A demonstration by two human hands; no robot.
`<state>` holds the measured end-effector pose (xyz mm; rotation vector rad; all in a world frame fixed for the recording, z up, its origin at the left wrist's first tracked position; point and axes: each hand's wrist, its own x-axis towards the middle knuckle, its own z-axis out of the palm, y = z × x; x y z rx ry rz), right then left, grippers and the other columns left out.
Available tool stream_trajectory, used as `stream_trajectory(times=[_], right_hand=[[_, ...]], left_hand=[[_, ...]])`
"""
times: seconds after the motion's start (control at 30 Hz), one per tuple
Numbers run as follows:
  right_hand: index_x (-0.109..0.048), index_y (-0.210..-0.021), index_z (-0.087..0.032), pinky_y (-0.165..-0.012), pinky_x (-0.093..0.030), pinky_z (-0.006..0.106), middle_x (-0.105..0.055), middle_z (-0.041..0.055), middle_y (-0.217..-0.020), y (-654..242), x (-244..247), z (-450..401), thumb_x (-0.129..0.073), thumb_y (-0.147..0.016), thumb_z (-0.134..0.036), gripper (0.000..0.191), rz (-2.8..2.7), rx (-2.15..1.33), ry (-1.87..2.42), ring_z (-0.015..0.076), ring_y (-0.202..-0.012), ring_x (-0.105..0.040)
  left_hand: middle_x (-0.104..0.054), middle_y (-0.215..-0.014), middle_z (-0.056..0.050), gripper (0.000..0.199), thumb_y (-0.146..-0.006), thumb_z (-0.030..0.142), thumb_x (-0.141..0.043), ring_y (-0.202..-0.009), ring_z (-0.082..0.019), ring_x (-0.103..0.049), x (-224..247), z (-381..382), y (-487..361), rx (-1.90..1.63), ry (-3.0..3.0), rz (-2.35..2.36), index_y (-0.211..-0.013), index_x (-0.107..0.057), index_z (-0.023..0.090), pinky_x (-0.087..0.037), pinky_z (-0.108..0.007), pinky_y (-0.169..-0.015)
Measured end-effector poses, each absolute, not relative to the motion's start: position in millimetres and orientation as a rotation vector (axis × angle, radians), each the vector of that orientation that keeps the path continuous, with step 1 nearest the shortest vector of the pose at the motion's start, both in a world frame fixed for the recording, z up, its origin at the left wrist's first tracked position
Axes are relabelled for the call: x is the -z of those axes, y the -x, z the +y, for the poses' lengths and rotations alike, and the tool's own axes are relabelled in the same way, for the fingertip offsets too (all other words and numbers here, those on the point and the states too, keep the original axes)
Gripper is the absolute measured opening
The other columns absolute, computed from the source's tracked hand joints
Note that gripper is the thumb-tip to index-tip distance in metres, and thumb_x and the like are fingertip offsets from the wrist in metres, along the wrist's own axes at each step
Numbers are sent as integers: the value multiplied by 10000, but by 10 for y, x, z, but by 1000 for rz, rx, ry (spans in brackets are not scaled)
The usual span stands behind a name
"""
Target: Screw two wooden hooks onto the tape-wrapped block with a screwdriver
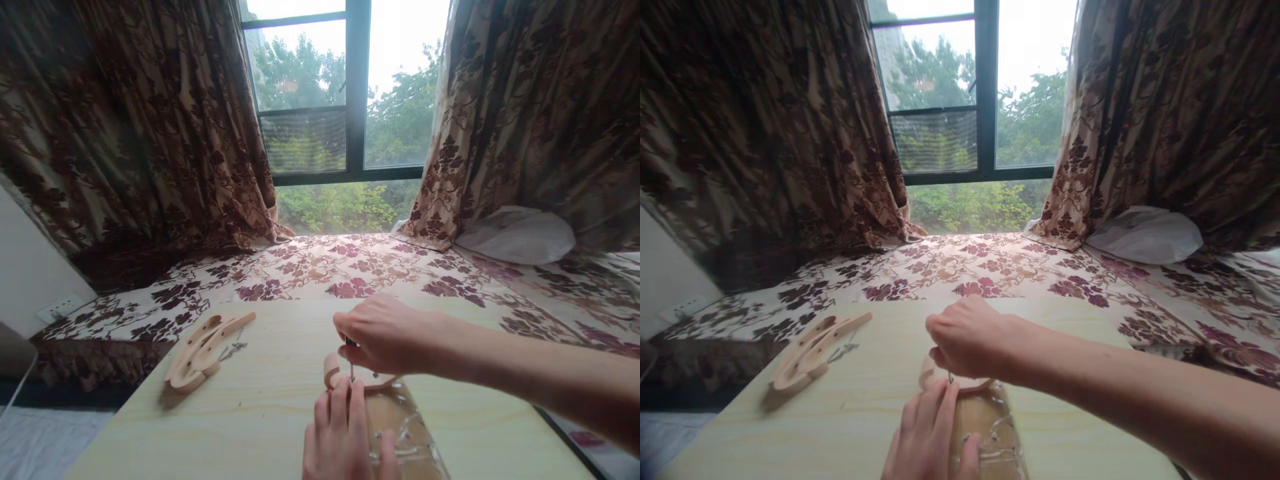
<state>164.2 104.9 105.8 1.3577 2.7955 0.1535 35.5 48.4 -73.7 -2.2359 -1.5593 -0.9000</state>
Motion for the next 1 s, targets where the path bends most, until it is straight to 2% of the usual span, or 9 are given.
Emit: stream_trajectory(times=[0.2, 0.37, 0.47, 0.63, 0.73, 0.8, 1.0], right_hand=[[-606, -805, -142, -505, -272, 259, -670, 69, -772, -1658, -1206, 1046, -474, -854, -126, 141, 2815, -118, -916, 135, -659, -567], [-604, -891, -124, -480, -259, 272, -685, 102, -743, -1659, -1114, 1084, -424, -889, -203, 197, 2724, -72, -1161, 161, -607, -582], [-608, -856, -119, -462, -251, 273, -690, 129, -750, -1634, -1114, 1102, -381, -894, -229, 255, 2674, -62, -1263, 179, -608, -591], [-587, -941, -149, -451, -256, 256, -686, 67, -763, -1626, -1243, 1139, -481, -820, -214, 174, 2748, 6, -1025, 149, -589, -561], [-581, -862, -153, -473, -268, 259, -681, 49, -774, -1636, -1278, 1162, -487, -819, -153, 103, 2802, 32, -836, 128, -602, -542], [-573, -841, -153, -486, -274, 263, -676, 46, -753, -1637, -1253, 1175, -475, -851, -175, 101, 2828, 41, -790, 124, -600, -530], [-555, -945, -131, -454, -228, 284, -668, 64, -705, -1618, -1080, 1187, -382, -910, -259, 218, 2827, 4, -1058, 135, -532, -508]], left_hand=[[-547, -1301, -10, 444, -831, 283, -445, -1111, -226, -499, 647, 394, -379, 983, 2281, -1584, -1262, -520, 206, -451, -341, -827], [-529, -1303, -32, 435, -873, 293, -428, -1129, -220, -470, 501, 369, -384, 929, 2392, -1646, -1293, -473, 187, -441, -352, -848], [-531, -1296, -41, 439, -888, 321, -439, -1130, -218, -468, 456, 372, -354, 871, 2411, -1571, -1300, -460, 173, -447, -338, -853], [-536, -1287, -46, 443, -887, 351, -450, -1117, -216, -482, 468, 371, -308, 825, 2378, -1510, -1290, -470, 169, -462, -316, -830], [-532, -1295, -46, 465, -875, 369, -467, -1112, -219, -489, 503, 381, -296, 810, 2357, -1477, -1296, -466, 172, -470, -309, -814], [-540, -1283, -51, 464, -868, 371, -479, -1102, -224, -496, 526, 391, -289, 816, 2339, -1448, -1287, -477, 171, -472, -312, -812], [-540, -1274, -77, 468, -859, 360, -491, -1109, -232, -490, 537, 393, -287, 817, 2348, -1421, -1276, -483, 147, -476, -312, -795]])
